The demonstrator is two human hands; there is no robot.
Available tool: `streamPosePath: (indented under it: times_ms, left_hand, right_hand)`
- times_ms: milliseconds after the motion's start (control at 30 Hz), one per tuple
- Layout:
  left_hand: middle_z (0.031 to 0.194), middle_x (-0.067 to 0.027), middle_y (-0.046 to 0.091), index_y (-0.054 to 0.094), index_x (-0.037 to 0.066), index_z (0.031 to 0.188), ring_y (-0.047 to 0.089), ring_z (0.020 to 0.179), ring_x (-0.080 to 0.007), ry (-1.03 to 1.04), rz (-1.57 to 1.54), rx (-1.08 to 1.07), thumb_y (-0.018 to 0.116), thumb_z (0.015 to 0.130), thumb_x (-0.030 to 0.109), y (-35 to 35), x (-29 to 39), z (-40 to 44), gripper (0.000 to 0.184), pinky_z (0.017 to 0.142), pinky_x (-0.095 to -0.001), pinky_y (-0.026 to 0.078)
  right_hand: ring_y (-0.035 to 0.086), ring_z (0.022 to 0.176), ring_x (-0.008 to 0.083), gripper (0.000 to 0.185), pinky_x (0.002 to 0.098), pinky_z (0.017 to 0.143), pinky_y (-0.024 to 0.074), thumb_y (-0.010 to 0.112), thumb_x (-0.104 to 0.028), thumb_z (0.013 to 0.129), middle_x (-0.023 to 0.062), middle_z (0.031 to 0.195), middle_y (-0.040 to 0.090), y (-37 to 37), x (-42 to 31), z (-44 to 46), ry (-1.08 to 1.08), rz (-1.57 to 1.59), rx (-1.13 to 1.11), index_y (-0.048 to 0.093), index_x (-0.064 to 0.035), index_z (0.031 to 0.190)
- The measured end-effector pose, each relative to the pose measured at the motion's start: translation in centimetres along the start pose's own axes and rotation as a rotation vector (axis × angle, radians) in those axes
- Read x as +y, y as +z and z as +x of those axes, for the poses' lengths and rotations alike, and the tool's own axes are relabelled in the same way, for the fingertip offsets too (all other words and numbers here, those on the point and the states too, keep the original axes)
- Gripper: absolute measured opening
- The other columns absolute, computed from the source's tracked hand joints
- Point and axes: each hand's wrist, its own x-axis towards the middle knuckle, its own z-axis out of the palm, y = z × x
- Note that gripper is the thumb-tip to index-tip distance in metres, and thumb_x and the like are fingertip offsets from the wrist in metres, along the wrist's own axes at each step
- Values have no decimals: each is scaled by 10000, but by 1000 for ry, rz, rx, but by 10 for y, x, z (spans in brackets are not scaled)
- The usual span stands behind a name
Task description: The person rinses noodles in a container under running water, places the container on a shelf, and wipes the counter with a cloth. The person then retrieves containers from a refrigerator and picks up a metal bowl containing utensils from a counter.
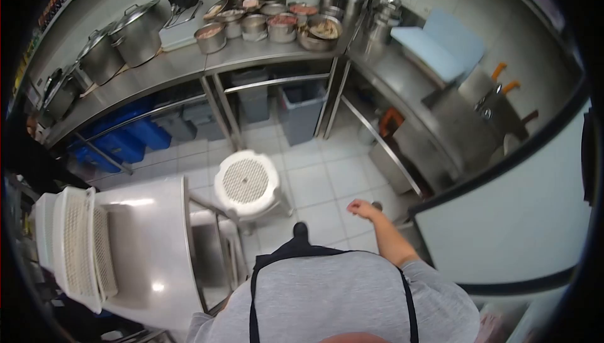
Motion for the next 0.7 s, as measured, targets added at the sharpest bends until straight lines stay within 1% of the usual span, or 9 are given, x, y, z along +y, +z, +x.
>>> streamPosePath:
  times_ms: [100,233,300,367,500,567,600,667,700]
  left_hand:
    - [973,-189,599,560,26,1028,579,892,-335,182,-60,268,557,784,341,-83,86,46,398,769,-404,450]
    - [963,-169,558,537,22,1004,553,885,-294,534,-335,1067,585,771,121,-255,215,-15,258,731,-363,457]
    - [1032,-140,528,528,27,995,532,914,-279,517,-423,1178,564,777,77,-317,241,-45,227,749,-362,451]
    - [1071,-121,511,537,42,997,515,934,-276,510,-565,1435,544,785,57,-355,259,-83,213,779,-364,437]
    - [1143,-118,473,526,75,1054,429,1083,-278,-9,-146,2093,548,790,104,-383,199,-83,266,882,-379,375]
    - [1201,-105,431,492,100,1120,412,1105,-286,-470,-291,2094,556,805,205,-370,160,-66,338,907,-407,346]
    - [1201,-105,431,492,100,1120,412,1105,-286,-512,-291,2095,556,805,205,-361,149,-60,338,907,-407,346]
    - [1251,-80,386,447,138,1186,419,1097,-296,-1202,-589,1809,531,823,320,-345,146,-49,415,897,-436,340]
    - [1251,-80,386,447,138,1186,419,1097,-296,-1240,-593,1819,531,823,320,-347,147,-43,415,897,-436,340]
  right_hand:
    - [569,732,119,286,279,602,453,651,-305,753,40,791,610,-47,-14,10,114,-100,-135,609,-82,927]
    - [551,642,122,171,276,472,401,611,-237,756,28,714,592,-118,30,54,203,22,281,609,-87,838]
    - [550,575,143,205,309,436,406,602,-248,766,80,686,590,-137,26,46,307,123,389,607,-47,805]
    - [537,547,154,183,324,412,389,588,-229,770,77,670,587,-147,130,90,272,121,201,615,-48,764]
    - [550,670,177,203,334,544,407,597,-246,775,91,763,600,-173,149,144,434,-226,-145,611,-55,841]
    - [557,732,188,221,339,611,417,601,-255,778,98,810,606,-192,133,201,377,-390,-279,609,-58,880]
    - [560,763,194,232,342,644,421,603,-259,780,101,833,610,-203,124,237,325,-472,-329,608,-60,899]
    - [567,825,206,256,347,710,431,608,-267,782,108,880,616,-225,94,324,178,-642,-408,607,-63,938]
    - [570,856,212,270,349,743,435,610,-271,784,112,903,619,-233,74,371,82,-730,-439,606,-65,957]
